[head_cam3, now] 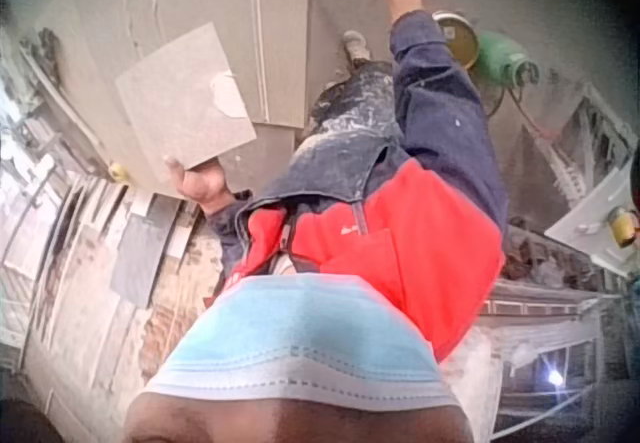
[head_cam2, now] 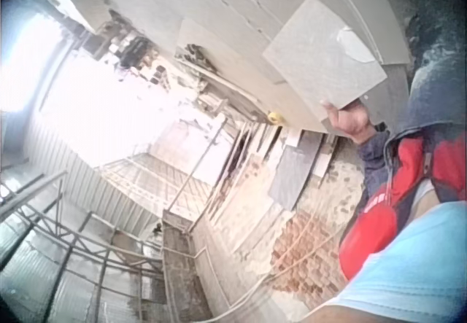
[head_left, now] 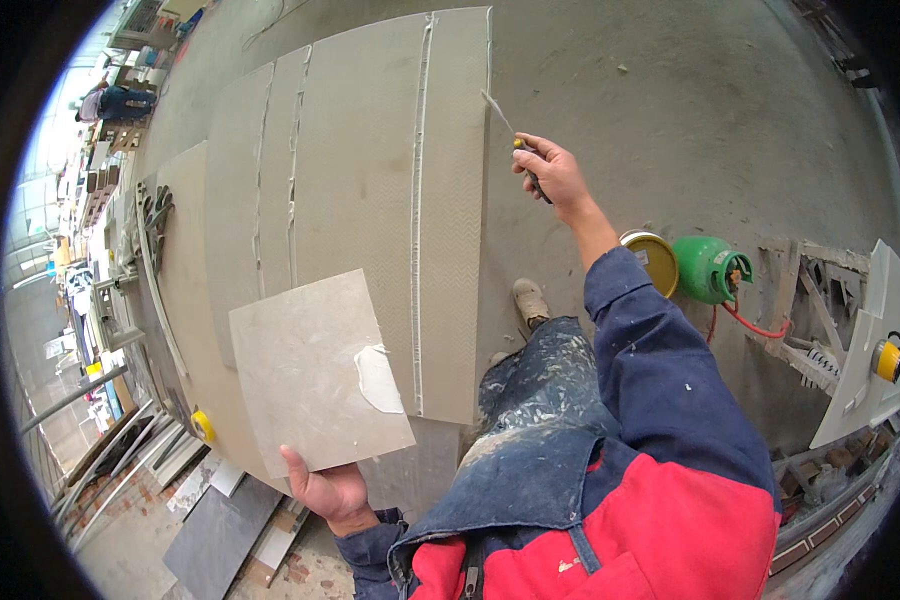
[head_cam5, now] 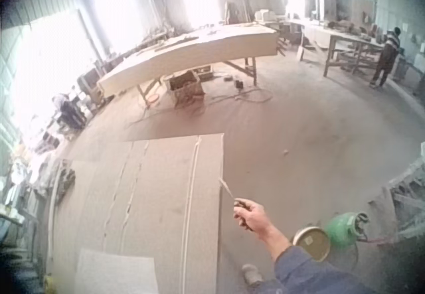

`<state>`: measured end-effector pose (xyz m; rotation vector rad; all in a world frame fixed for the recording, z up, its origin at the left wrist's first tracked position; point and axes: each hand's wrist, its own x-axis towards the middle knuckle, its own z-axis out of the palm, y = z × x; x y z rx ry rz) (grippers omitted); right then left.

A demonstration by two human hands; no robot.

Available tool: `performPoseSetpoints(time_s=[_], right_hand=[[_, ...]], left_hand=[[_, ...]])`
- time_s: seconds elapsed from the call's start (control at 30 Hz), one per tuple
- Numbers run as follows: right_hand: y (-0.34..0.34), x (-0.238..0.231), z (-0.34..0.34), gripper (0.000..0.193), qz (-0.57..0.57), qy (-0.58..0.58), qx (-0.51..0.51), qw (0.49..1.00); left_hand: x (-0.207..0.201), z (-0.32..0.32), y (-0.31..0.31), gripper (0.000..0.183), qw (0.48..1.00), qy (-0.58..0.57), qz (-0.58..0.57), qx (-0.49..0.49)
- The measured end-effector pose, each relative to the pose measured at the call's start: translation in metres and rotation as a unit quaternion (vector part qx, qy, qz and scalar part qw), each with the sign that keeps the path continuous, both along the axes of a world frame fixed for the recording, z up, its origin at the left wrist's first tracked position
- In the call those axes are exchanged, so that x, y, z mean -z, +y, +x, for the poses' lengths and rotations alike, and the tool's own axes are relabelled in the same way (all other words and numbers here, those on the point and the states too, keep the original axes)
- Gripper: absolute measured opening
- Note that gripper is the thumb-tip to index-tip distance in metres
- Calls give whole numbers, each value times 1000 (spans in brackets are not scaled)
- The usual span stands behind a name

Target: The person uses a trowel to spread adhesive onto the back of large ceramic tiles. They repeatedly scoop adhesive from a pile and apply it in even strokes across the tile surface, then flip the tile to reveal the finished face.

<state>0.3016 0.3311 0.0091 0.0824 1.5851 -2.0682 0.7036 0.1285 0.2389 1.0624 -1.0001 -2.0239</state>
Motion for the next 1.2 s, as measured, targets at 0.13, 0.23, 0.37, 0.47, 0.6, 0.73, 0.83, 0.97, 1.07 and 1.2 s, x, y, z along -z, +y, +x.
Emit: performPoseSetpoints(time_s=[0.13,0.23,0.37,0.47,0.6,0.73,0.83,0.97,1.07,1.2], right_hand=[[1,12,12,45,93,65,-19,993],[11,25,40,49,174,122,-32,977],[26,21,81,48,230,113,-45,966],[34,26,98,47,242,159,-29,957],[42,24,112,48,292,143,-45,945],[50,26,110,44,263,140,-9,955],[51,27,89,43,85,0,-11,996],[34,-7,52,49,-12,-28,-11,999],[18,-2,23,50,-9,9,-13,1000],[-3,8,8,47,36,52,7,998]], left_hand=[[2,-5,0,62,1000,-13,3,-12],[3,-8,-1,62,999,-25,-5,-25],[8,-10,-3,61,1000,-25,3,-18],[9,-8,-9,61,1000,-20,12,0],[7,-7,-12,62,1000,-13,11,23],[4,-3,-13,62,999,-7,4,36],[3,0,-12,62,999,-11,6,35],[-1,2,-8,64,1000,-22,-5,17],[-4,-1,-6,65,999,-35,-11,10],[-5,-5,-5,66,999,-40,-14,2]])
